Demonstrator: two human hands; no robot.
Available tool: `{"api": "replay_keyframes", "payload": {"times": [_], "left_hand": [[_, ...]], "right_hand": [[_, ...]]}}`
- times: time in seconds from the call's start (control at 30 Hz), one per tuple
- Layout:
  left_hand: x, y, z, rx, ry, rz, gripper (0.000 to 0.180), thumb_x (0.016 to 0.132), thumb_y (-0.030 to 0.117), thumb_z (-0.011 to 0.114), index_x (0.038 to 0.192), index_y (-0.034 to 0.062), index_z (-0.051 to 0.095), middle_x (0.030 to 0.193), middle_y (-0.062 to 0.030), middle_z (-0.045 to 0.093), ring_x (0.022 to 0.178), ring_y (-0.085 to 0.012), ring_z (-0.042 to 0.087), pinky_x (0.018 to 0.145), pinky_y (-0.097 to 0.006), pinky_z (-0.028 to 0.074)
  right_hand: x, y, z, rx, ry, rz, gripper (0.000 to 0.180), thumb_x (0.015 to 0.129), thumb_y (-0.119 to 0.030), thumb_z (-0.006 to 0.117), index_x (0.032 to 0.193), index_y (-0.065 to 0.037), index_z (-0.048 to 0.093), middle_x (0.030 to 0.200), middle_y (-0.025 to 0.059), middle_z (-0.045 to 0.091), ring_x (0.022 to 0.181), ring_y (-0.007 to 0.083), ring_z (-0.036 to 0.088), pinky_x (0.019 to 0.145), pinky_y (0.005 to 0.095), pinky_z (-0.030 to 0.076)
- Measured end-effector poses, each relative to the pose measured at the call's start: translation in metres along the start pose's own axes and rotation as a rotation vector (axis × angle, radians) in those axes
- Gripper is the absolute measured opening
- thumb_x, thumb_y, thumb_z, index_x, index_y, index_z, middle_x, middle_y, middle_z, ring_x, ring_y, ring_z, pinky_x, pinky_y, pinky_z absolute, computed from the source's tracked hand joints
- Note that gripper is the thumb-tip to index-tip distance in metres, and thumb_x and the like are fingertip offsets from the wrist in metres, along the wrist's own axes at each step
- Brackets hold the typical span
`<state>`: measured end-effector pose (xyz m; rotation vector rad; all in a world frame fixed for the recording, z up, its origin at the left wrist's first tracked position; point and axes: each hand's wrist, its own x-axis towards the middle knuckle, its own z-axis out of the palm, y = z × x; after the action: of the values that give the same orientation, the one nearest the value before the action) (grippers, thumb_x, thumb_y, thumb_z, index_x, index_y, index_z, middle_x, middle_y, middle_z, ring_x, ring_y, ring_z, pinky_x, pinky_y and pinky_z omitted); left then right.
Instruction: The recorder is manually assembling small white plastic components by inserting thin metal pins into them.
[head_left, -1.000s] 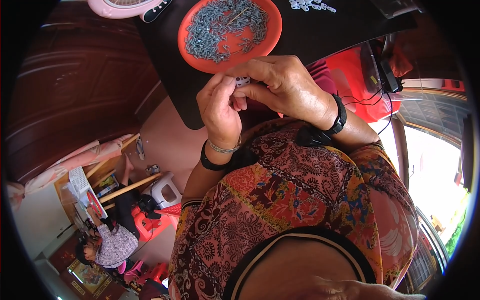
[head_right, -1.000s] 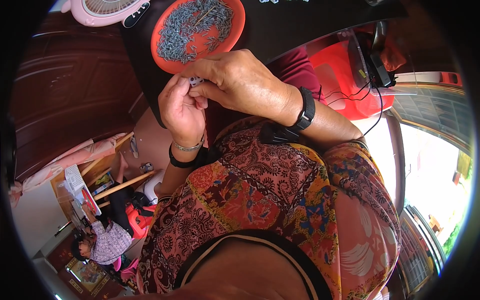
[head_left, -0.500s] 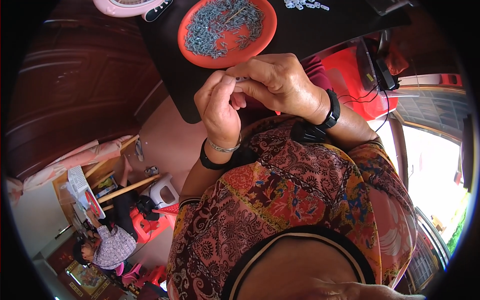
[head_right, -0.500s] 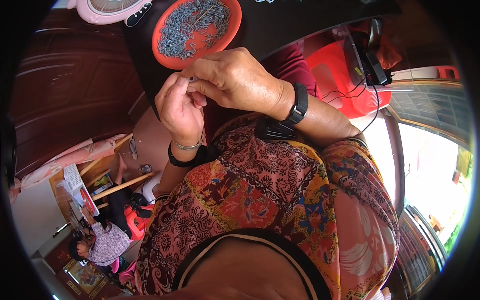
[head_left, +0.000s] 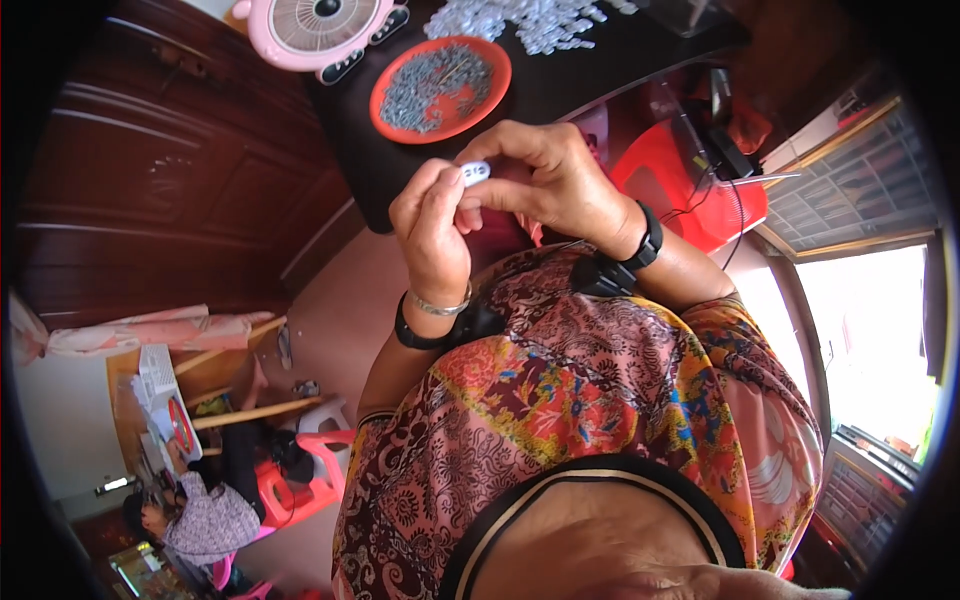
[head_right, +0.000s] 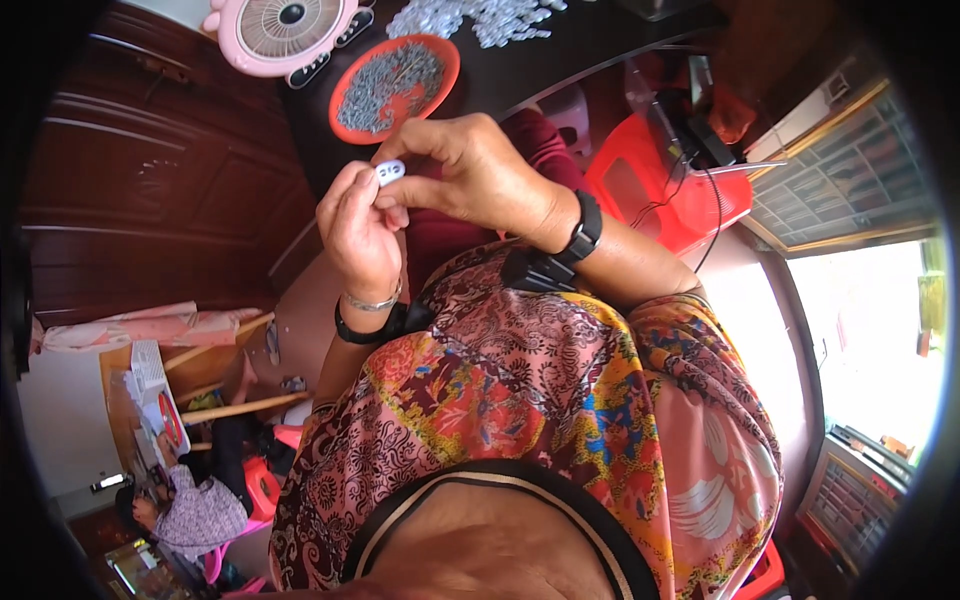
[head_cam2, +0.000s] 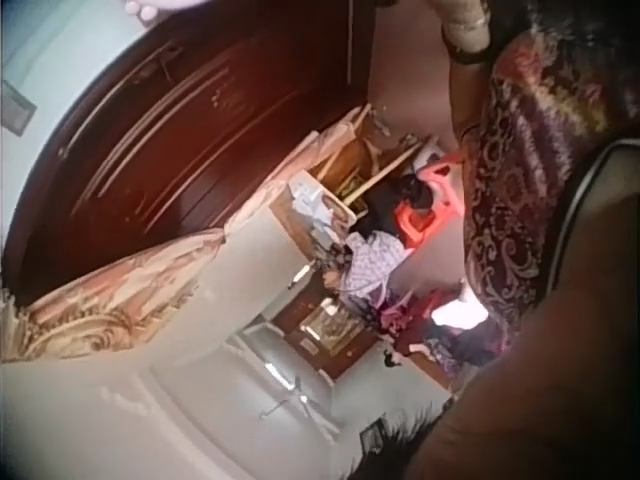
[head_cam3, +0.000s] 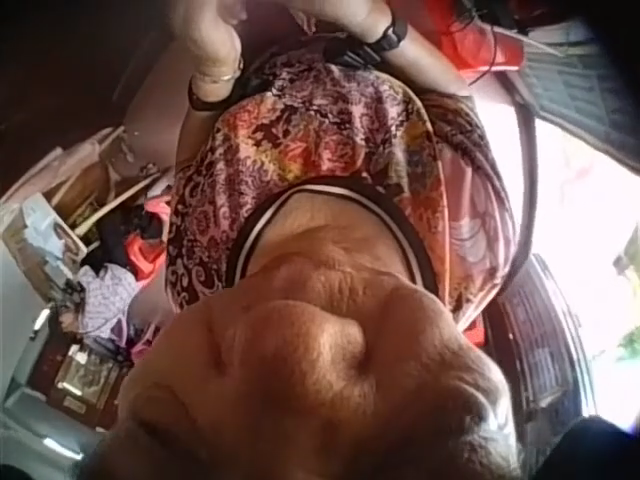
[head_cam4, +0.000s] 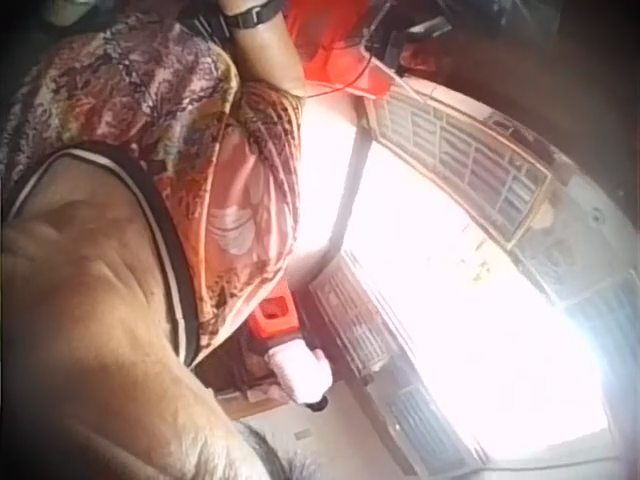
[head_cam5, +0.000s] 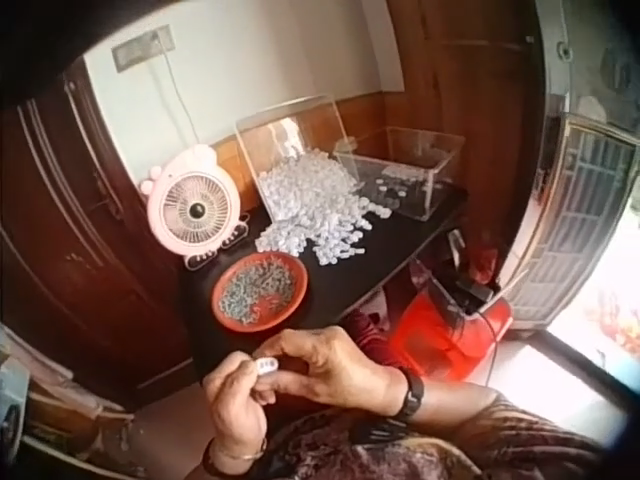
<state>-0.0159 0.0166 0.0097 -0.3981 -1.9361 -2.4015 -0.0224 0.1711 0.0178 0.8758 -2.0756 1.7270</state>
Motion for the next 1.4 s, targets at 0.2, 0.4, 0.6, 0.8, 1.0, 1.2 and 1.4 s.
{"api": "replay_keyframes", "payload": {"times": [0.2, 0.4, 0.6, 0.8, 1.0, 1.2, 1.4], "left_hand": [[0.001, -0.007, 0.003, -0.037, 0.007, 0.034, 0.025, 0.090, 0.015, 0.047, 0.067, 0.0041, 0.048, 0.056, 0.0015, 0.044, 0.049, -0.0053, 0.039, 0.046, -0.020, 0.028], [0.014, -0.021, 0.016, -0.023, -0.124, 0.062, 0.027, 0.091, 0.017, 0.045, 0.069, 0.0028, 0.051, 0.057, 0.0015, 0.045, 0.051, -0.0051, 0.040, 0.047, -0.020, 0.029], [0.022, -0.038, 0.008, 0.009, -0.100, 0.095, 0.027, 0.091, 0.020, 0.045, 0.074, 0.0022, 0.056, 0.056, -0.0003, 0.045, 0.048, -0.0076, 0.040, 0.046, -0.021, 0.027], [0.017, -0.059, -0.028, 0.032, 0.174, 0.092, 0.025, 0.090, 0.019, 0.047, 0.071, 0.0040, 0.056, 0.055, 0.0008, 0.044, 0.046, -0.0065, 0.039, 0.044, -0.020, 0.026], [0.003, -0.070, -0.035, 0.036, 0.272, 0.019, 0.022, 0.089, 0.017, 0.046, 0.074, 0.0046, 0.056, 0.058, 0.0007, 0.047, 0.049, -0.0065, 0.042, 0.046, -0.020, 0.028], [-0.030, -0.059, -0.024, 0.092, 0.256, -0.033, 0.020, 0.089, 0.015, 0.047, 0.076, 0.0046, 0.056, 0.062, 0.0019, 0.049, 0.053, -0.0046, 0.042, 0.049, -0.018, 0.029], [-0.030, -0.049, -0.019, 0.140, 0.247, -0.123, 0.016, 0.088, 0.012, 0.049, 0.076, 0.0050, 0.057, 0.061, 0.0039, 0.048, 0.053, -0.0018, 0.038, 0.048, -0.017, 0.025]], "right_hand": [[-0.001, 0.004, -0.006, -0.116, -0.020, -0.112, 0.022, 0.076, -0.009, 0.075, 0.092, 0.000, 0.063, 0.081, 0.0097, 0.067, 0.075, 0.0180, 0.067, 0.065, 0.0279, 0.052], [-0.010, -0.001, -0.038, -0.277, -0.052, -0.168, 0.021, 0.074, -0.013, 0.072, 0.089, -0.002, 0.062, 0.077, 0.0118, 0.064, 0.071, 0.0276, 0.065, 0.062, 0.0345, 0.050], [-0.030, 0.007, -0.100, -0.528, -0.072, -0.034, 0.021, 0.076, -0.014, 0.070, 0.092, -0.002, 0.064, 0.079, 0.0124, 0.066, 0.070, 0.0262, 0.066, 0.062, 0.0329, 0.051], [0.013, -0.031, -0.177, -0.827, -0.002, -0.027, 0.021, 0.077, -0.011, 0.070, 0.097, -0.003, 0.066, 0.079, 0.0103, 0.067, 0.070, 0.0161, 0.066, 0.061, 0.0274, 0.051], [0.103, -0.017, -0.276, -1.273, 0.231, -0.007, 0.032, 0.080, -0.026, 0.067, 0.105, -0.006, 0.064, 0.090, 0.0120, 0.067, 0.080, 0.0269, 0.066, 0.071, 0.0340, 0.052], [0.068, -0.007, -0.291, -1.395, 0.566, -0.198, 0.028, 0.079, -0.024, 0.066, 0.101, -0.008, 0.066, 0.092, 0.0125, 0.066, 0.081, 0.0273, 0.065, 0.071, 0.0348, 0.051], [-0.029, -0.002, -0.255, -1.032, 0.572, 0.318, 0.019, 0.079, -0.018, 0.066, 0.094, -0.005, 0.068, 0.090, 0.0110, 0.066, 0.078, 0.0227, 0.065, 0.070, 0.0305, 0.051]]}}
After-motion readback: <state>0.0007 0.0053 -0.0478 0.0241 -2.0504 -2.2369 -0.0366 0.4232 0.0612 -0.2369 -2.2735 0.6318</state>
